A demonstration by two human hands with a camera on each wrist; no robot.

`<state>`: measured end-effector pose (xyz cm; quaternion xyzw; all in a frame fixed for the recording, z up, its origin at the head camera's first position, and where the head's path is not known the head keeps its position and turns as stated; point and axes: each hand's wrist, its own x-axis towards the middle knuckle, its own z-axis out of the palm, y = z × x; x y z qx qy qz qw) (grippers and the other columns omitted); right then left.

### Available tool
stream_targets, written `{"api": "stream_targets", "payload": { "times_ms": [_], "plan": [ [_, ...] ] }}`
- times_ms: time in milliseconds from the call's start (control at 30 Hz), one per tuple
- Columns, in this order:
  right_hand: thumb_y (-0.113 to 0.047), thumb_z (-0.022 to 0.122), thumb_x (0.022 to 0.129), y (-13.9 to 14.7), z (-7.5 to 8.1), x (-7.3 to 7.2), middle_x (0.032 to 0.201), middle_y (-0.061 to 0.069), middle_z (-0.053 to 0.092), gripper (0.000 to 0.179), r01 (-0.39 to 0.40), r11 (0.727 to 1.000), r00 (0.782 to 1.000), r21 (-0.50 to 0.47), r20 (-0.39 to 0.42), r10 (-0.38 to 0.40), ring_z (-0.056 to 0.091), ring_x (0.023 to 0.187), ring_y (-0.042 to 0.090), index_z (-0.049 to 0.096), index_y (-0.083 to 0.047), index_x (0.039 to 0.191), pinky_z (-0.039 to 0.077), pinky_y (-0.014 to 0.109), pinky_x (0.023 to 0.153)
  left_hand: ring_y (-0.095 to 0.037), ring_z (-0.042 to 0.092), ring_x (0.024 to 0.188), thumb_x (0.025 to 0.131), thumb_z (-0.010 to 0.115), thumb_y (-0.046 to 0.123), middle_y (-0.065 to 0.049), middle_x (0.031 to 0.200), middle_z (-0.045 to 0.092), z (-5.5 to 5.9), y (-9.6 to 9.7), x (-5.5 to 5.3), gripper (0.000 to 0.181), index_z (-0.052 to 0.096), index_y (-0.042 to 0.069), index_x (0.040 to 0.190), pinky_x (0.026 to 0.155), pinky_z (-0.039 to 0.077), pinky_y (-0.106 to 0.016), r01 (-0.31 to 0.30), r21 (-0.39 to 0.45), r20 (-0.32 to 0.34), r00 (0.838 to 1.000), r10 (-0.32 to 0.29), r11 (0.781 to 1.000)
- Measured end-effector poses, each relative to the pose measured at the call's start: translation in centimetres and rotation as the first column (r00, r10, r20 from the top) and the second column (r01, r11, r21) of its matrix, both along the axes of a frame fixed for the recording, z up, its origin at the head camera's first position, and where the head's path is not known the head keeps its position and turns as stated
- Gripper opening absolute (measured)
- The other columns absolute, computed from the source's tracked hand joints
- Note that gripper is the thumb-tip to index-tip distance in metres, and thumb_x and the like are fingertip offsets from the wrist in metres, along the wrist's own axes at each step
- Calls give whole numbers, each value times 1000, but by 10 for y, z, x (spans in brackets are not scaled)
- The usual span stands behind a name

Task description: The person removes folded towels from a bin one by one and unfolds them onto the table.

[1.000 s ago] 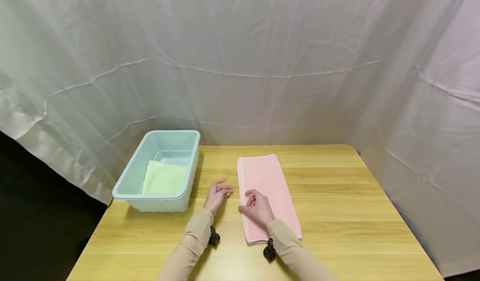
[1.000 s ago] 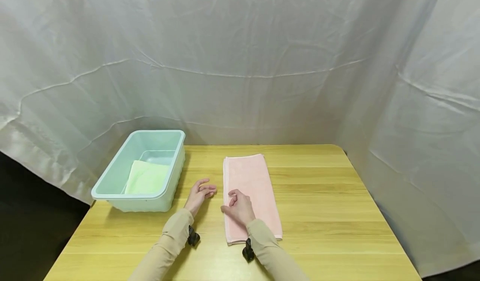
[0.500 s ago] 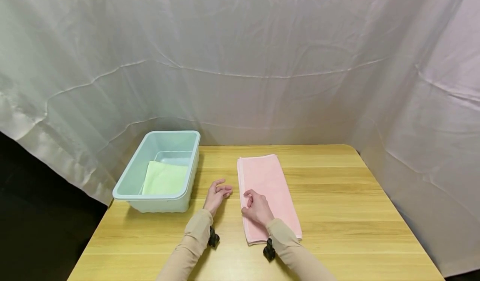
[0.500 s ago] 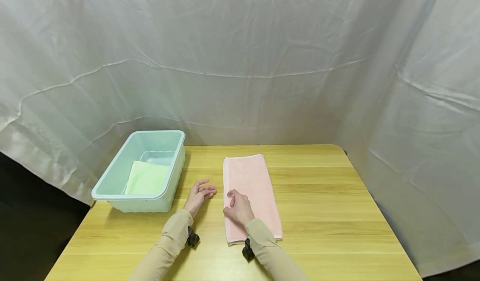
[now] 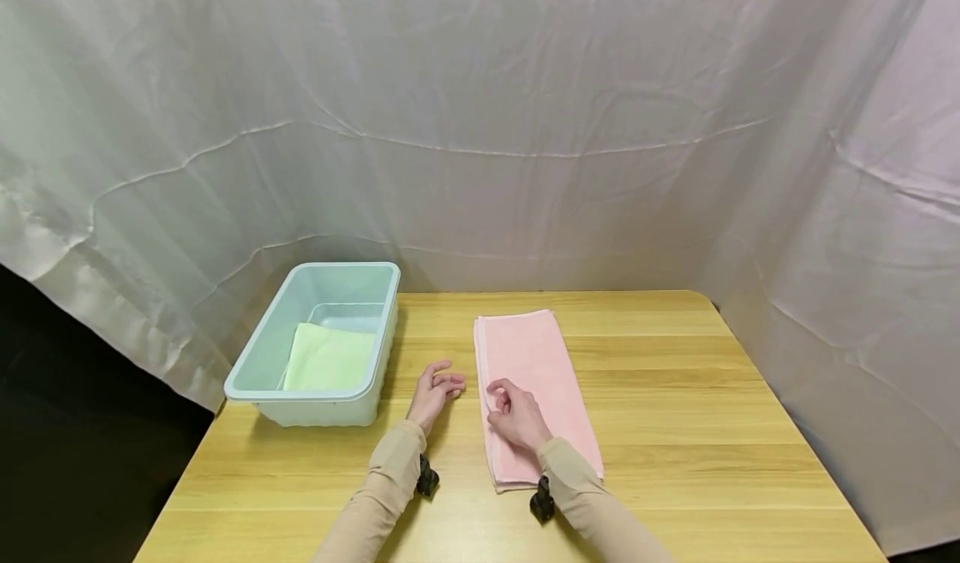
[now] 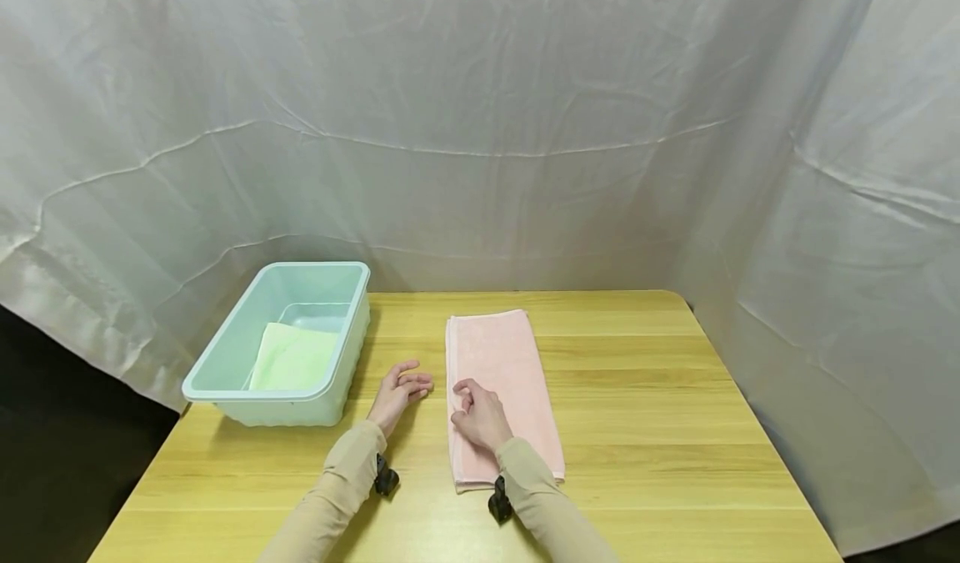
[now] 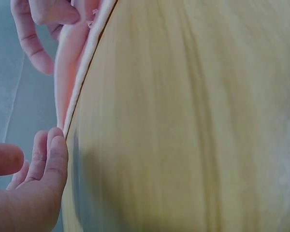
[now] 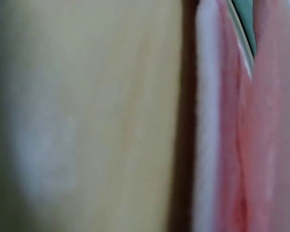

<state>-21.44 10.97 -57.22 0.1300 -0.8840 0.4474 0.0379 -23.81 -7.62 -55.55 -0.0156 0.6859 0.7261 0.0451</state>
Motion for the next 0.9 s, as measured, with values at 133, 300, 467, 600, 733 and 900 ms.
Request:
{"api": "stream_targets", "payload": {
  "times_ms": [133,300,467,600,733,900],
  "plan": [
    [4,60,74,4,-1,-2,73,-5,47,41,-24,999,1000,-43,8,25,43,62,2,63,-11,113,36,17,58,-32,70,101,101,42,-8,-41,122,60,-2,0,-1,39,38,-14,139,92,58,-34,2,-5,12,1000,-2,1000],
    [4,57,81,9,-3,-5,75,-3,52,37,-47,996,998,-72,45,50,45,65,2,69,-13,112,38,17,61,-36,69,104,101,41,-8,-40,123,60,-1,1,0,39,38,-13,140,93,59,-34,7,-16,23,1000,-7,1000],
    [1,59,85,11,-5,-7,81,4,66,24,-35,995,996,-88,73,41,48,69,3,76,-10,98,41,18,67,-38,68,107,101,41,-7,-40,124,59,-1,2,0,40,38,-12,140,92,59,-33,9,-9,36,999,-8,1000],
    [-7,62,87,11,-3,-7,76,6,70,13,20,992,994,-127,109,-6,52,63,3,75,-7,86,45,18,63,-40,67,108,102,42,-7,-39,124,59,-1,1,-1,40,37,-12,141,93,59,-34,20,-2,38,999,-20,1000],
    [-13,70,87,11,0,-7,67,2,64,12,62,985,990,-160,137,-40,51,59,2,71,-5,79,44,17,60,-37,68,107,102,42,-6,-38,124,59,0,1,1,40,37,-11,141,92,58,-32,27,10,45,999,-28,1000],
    [-3,75,82,10,1,-6,69,-3,53,16,96,967,979,-237,197,-49,45,57,2,65,2,94,37,15,54,-28,70,102,100,45,-8,-37,124,59,1,3,2,42,38,-11,141,86,59,-25,43,36,71,996,-46,998]
  ]
}}
